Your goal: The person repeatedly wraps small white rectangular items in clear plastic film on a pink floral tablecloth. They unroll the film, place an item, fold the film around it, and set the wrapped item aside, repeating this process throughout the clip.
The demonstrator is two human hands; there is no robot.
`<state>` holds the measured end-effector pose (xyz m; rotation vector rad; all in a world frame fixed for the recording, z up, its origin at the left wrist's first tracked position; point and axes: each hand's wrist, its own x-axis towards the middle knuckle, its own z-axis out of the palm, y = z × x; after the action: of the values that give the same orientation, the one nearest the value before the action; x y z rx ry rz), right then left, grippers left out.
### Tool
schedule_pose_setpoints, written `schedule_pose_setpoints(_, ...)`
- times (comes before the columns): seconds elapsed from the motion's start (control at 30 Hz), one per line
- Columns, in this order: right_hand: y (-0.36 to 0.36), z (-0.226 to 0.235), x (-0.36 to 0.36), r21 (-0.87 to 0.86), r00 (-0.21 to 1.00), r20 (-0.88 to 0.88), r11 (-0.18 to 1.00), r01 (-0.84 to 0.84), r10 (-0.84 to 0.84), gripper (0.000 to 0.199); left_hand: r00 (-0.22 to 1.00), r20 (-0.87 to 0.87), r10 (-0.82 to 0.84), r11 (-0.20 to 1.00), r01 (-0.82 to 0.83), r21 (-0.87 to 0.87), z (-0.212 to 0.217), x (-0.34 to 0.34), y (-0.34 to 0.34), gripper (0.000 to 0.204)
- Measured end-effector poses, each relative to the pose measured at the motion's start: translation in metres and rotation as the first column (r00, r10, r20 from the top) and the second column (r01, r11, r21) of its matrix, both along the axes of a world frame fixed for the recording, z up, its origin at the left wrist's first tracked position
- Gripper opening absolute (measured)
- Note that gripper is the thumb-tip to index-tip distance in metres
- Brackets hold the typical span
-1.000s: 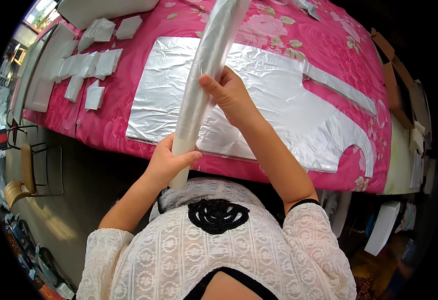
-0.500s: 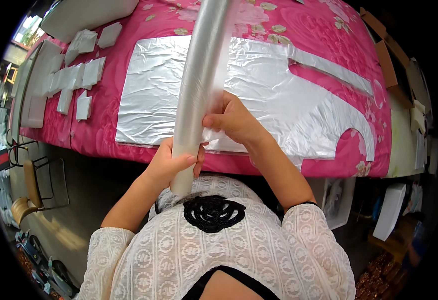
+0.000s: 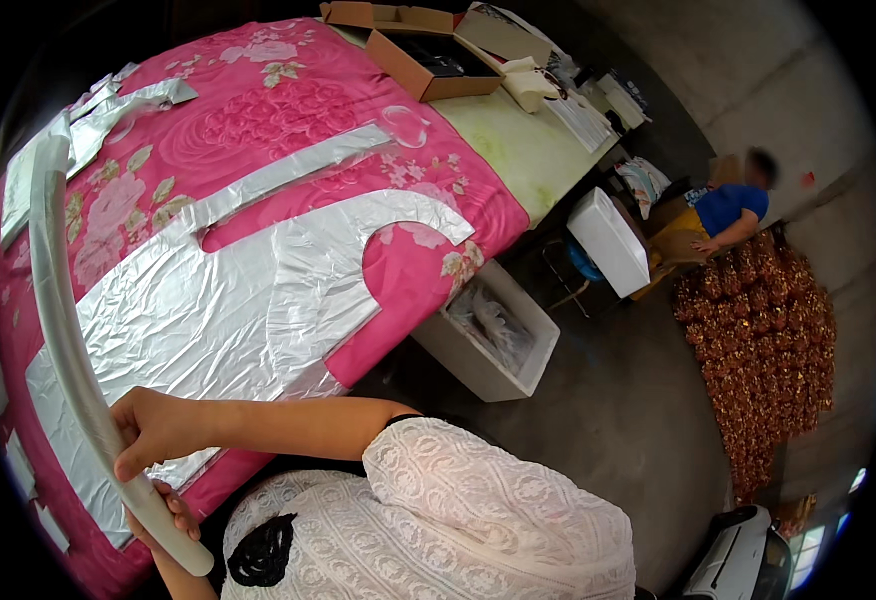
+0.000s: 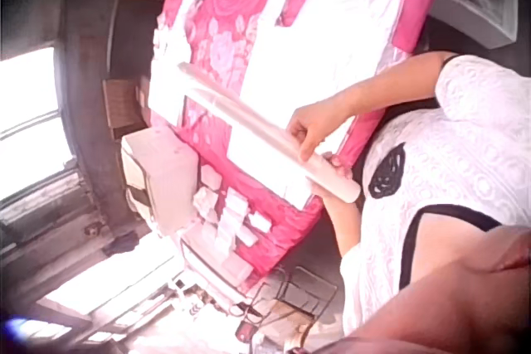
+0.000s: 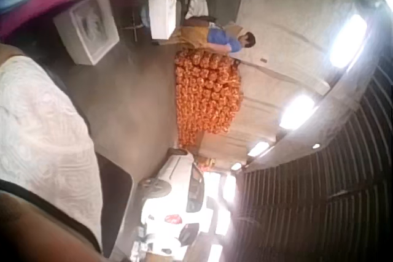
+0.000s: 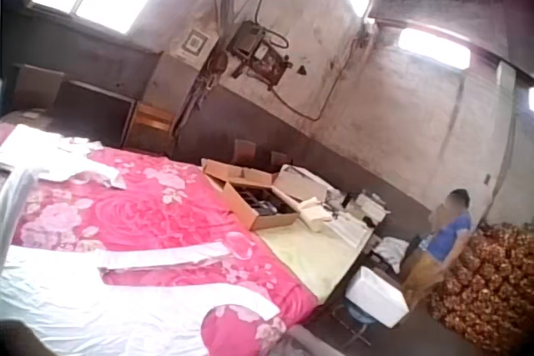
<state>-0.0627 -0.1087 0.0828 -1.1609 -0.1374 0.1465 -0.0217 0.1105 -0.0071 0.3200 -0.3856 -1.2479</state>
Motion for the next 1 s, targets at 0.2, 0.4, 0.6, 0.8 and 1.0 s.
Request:
schedule_pose_setpoints(0.2, 0.006, -0.005, -0.003, -0.263, 0.979, -0.042, 0.947, 0.182, -0.2, 0.036, 0.81, 0.47, 0.351, 0.603, -0.58, 0.547, 0.052, -0.006, -0.033, 0.059)
schedule_pose_setpoints(0.4, 0.002, -0.016, -0.007, -0.646, 0.991, 0.058, 0.752, 0.131, -0.122, 0.048, 0.764, 0.565, 0.312, 0.372, -0.645, 0.667, 0.03, -0.009, -0.034, 0.057)
schedule_pose_setpoints(0.6, -0.009, 0.022, -0.012, -0.563, 0.686, 0.668, 0.407, 0.72, -0.289, 0.049, 0.761, 0.649, 0.028, 0.424, -0.597, 0.681, 0.042, -0.023, -0.003, 0.049)
schedule_pose_setpoints(0.8, 0.049, -0.051, 0.001, -0.778, 0.602, 0.627, 0.433, 0.455, 0.494, 0.033, 0.825, 0.517, -0.228, 0.372, -0.417, 0.829, 0.065, -0.043, 0.011, 0.017)
schedule_pose_setpoints(1.0, -0.041, -0.068, 0.055, -0.725, 0.698, 0.686, 0.264, 0.636, 0.204, 0.023, 0.85, 0.452, -0.271, 0.37, -0.342, 0.864, 0.061, -0.052, 0.03, 0.033)
